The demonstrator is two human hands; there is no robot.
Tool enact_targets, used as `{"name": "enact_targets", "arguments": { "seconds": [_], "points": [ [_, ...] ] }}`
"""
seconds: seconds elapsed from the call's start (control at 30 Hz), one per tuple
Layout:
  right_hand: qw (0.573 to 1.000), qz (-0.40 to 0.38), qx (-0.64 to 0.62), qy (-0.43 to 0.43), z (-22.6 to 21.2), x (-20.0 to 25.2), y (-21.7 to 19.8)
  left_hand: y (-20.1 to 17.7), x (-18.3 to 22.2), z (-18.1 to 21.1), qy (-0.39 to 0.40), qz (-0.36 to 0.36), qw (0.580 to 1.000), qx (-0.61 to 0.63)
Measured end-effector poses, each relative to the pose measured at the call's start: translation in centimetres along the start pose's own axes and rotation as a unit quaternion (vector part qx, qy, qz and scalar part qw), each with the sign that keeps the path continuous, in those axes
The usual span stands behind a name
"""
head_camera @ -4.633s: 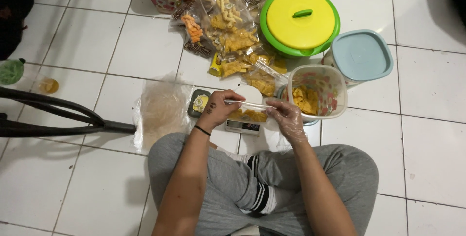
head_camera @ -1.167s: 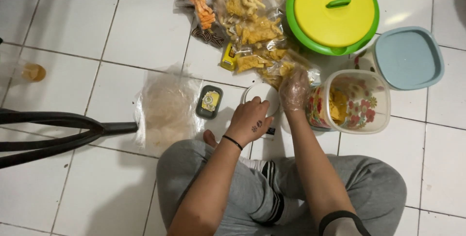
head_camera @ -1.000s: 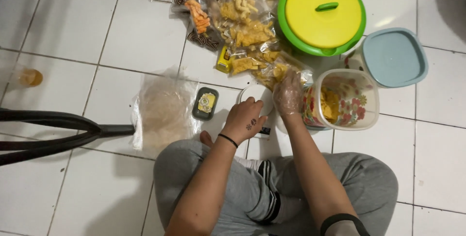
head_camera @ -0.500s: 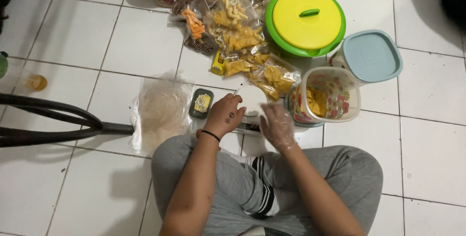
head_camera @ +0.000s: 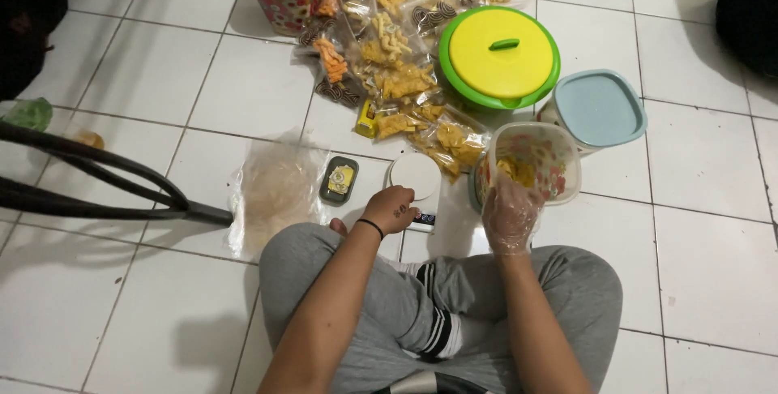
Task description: The person is manually portioning chips from a large container into small plastic bags and weighing them on a digital scale.
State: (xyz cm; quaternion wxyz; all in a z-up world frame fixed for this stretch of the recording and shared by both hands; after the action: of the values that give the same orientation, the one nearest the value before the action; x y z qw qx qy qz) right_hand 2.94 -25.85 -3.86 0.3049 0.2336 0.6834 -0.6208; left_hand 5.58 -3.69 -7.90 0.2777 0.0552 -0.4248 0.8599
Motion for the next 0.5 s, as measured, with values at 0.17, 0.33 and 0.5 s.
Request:
{"name": "enact_targets", "arguments": {
  "seconds": [0.17, 0.33, 0.5],
  "points": [
    [1.000, 0.006, -0.021, -0.008, -0.2, 0.0, -0.6, -1.1, 0.5, -0.5, -0.008, 0.026, 1.000, -0.009],
    [0.996, 0.013, -0.077, -0.037, -1.7, -0.9, -1.7, -5.6, 3.3, 0.0, -0.025, 0.055, 0.997, 0.041],
    [0.997, 0.036, 0.010, -0.073, -1.3, -0.5, -0.9, -11.7, 8.2, -3.6, 0.001, 0.211, 0.975, 0.071]
  ]
}}
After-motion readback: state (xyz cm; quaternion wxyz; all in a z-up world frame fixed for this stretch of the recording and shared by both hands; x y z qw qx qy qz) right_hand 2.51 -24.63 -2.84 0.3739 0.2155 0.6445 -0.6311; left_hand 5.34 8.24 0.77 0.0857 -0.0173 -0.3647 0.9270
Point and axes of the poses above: each hand's wrist, its own x-axis away from the middle knuckle, its own y-axis out of the palm, z = x × y, the point moved 8 cm from there along -x, towards the middle knuckle, and after that the axes turned 1 degree about y, right-handed, at the moved point
